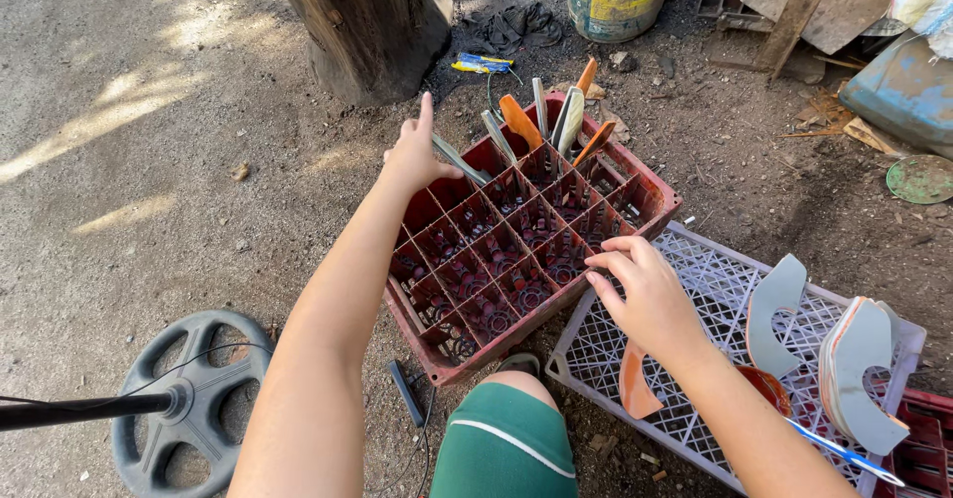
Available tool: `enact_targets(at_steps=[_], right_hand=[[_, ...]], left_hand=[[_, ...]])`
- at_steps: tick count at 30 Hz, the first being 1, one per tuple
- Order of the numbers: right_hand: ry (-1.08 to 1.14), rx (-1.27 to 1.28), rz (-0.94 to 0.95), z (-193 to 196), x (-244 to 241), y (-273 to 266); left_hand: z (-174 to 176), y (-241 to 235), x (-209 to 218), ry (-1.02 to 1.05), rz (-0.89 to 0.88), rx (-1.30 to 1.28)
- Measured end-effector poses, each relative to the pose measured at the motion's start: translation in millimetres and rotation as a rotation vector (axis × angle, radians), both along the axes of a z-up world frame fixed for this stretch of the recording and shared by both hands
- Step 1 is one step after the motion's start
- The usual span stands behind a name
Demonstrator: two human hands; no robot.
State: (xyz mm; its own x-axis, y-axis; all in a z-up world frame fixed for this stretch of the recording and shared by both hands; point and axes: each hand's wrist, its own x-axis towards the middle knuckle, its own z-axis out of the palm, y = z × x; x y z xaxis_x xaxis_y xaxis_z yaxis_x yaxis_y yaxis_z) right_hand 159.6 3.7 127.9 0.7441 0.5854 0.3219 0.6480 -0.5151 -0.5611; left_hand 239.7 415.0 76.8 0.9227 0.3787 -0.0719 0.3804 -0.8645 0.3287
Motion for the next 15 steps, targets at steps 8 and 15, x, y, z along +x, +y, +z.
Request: enact_targets(at_steps=[8, 15], right_hand=[[0.051, -0.006, -0.018, -1.6, -3.6, -8.4], [0.031, -0.017, -0.013, -2.2, -5.8, -3.4]], left_hand=[[-68.5, 35.2, -6.9, -0.458, 0.459, -1.075], [-63.0, 24.8, -8.6, -0.509, 0.313, -1.177]])
